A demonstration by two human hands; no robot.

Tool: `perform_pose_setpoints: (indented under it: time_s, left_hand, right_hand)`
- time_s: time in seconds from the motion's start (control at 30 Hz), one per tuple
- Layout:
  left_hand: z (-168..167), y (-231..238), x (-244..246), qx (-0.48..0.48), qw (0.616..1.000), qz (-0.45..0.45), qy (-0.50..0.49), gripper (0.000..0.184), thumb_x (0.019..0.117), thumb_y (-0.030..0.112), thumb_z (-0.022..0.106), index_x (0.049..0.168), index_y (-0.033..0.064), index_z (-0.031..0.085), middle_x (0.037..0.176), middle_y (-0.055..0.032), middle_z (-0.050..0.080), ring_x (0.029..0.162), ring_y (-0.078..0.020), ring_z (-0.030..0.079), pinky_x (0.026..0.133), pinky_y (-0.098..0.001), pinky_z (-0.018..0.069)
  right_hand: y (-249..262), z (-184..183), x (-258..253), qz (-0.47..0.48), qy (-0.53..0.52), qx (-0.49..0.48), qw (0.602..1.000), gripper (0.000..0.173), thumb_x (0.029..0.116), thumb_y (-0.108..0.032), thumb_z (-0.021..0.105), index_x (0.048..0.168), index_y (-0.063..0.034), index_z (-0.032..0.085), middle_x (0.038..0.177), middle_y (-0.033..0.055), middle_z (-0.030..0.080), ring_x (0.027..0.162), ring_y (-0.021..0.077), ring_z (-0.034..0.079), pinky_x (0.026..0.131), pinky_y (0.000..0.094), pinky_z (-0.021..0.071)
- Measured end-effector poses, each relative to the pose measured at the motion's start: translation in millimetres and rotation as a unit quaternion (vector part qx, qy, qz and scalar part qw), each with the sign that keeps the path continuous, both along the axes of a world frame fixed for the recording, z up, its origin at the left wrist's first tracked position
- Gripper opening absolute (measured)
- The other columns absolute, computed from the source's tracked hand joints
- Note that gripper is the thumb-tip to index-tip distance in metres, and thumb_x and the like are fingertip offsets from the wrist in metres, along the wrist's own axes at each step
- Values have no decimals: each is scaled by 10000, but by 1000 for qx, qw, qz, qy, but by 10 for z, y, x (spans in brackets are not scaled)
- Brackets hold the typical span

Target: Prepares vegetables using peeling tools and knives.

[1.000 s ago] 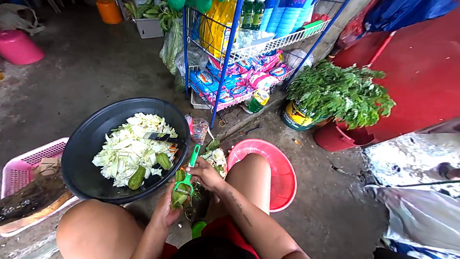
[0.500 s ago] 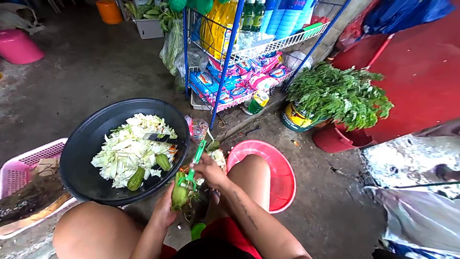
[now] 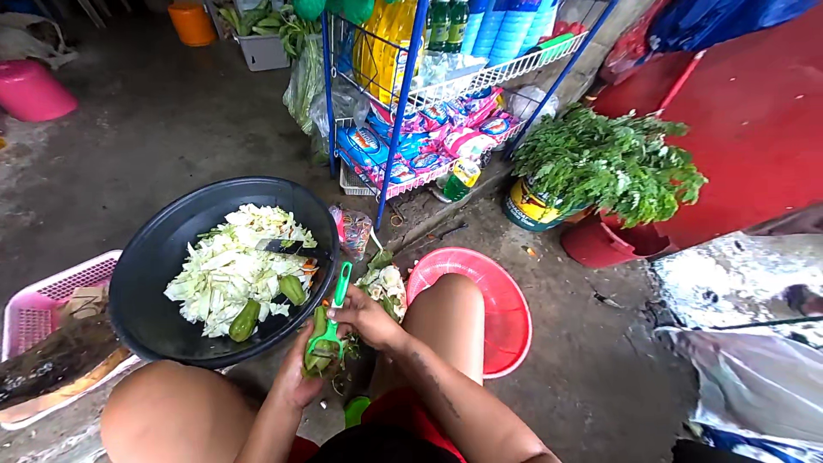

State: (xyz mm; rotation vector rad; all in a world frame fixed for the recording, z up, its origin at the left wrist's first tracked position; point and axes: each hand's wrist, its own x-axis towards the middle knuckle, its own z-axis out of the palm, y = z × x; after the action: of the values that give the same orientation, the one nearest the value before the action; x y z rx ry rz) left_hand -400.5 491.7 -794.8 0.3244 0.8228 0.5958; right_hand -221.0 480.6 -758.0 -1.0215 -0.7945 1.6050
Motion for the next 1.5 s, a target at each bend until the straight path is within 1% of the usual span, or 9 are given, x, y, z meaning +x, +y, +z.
perform_pose_setpoints:
  time_s: [0.13, 0.27, 0.53, 0.67, 0.83, 1.0, 1.17, 1.33, 1.5]
  left_hand:
    - [28, -69, -36, -24, 999, -41, 7, 572, 1115, 469, 270, 1159, -2, 592, 900, -173, 690, 717, -229, 708, 610, -314, 611]
    - [43, 1, -50, -32, 999, -33, 5, 564, 1121, 450, 272, 1173, -5, 600, 954, -180, 710, 800, -252, 729, 718, -364, 631]
    - [23, -7, 67, 19, 998, 13, 66, 563, 1121, 486, 238, 1188, 72, 614, 915, -117, 709, 782, -200, 709, 689, -343, 613]
    - [82, -77, 81, 17, 992, -11, 128, 535, 1127, 448, 299, 1206, 15, 602, 923, -152, 687, 708, -228, 683, 616, -359, 600]
    - [89, -19, 33, -6, 997, -18, 81, 571, 1128, 457, 252, 1224, 1, 581, 972, -168, 693, 737, -234, 699, 636, -348, 608]
    - [-25, 58, 37, 11, 998, 21, 54, 701, 1087, 602, 188, 1241, 41, 579, 955, -169, 708, 775, -244, 708, 690, -373, 616]
    - [-2, 15, 101, -10, 999, 43, 15, 502, 1119, 459, 286, 1183, 78, 606, 927, -116, 692, 810, -205, 702, 717, -343, 611]
    - [48, -2, 93, -13, 999, 1, 51, 484, 1122, 431, 287, 1227, 41, 555, 899, -132, 664, 698, -211, 678, 618, -330, 600]
    - [-90, -22, 22, -31, 999, 8, 0, 542, 1123, 452, 257, 1208, 13, 563, 969, -159, 686, 792, -238, 711, 698, -360, 624]
  right_hand:
    - [375, -215, 334, -122, -107, 7, 987, 442, 990, -5, 619, 1388, 14, 426, 1023, 119, 663, 738, 150, 668, 643, 300, 584]
    - [533, -334, 618, -178, -355, 57, 916, 520, 971, -143, 684, 1435, 13, 509, 1185, 158, 697, 884, 169, 698, 837, 351, 587]
    - [-134, 28, -77, -17, -40, -7, 999, 396, 979, 0, 626, 1341, 8, 467, 1074, 107, 675, 747, 142, 681, 641, 291, 593]
    - [177, -139, 174, -95, -72, -9, 993, 443, 986, -6, 613, 1388, 6, 429, 1020, 111, 660, 754, 157, 673, 639, 312, 585]
    - [473, -284, 596, -182, -256, 17, 949, 532, 966, -76, 695, 1439, 26, 472, 1228, 171, 670, 845, 166, 714, 739, 320, 616]
    - [-32, 48, 58, -60, -86, 8, 995, 389, 974, -13, 643, 1332, 15, 495, 1057, 114, 689, 794, 172, 706, 677, 323, 617]
    - [-62, -102, -60, 14, -26, 18, 999, 370, 972, 8, 628, 1311, 0, 480, 1037, 88, 678, 745, 129, 674, 634, 277, 583]
    - [330, -196, 182, -116, -61, 11, 991, 439, 978, 20, 607, 1382, 23, 436, 1000, 106, 663, 750, 152, 670, 649, 311, 587]
    - [423, -185, 463, -202, -41, 10, 979, 425, 991, 34, 610, 1379, 11, 438, 1064, 145, 661, 758, 188, 686, 640, 322, 607]
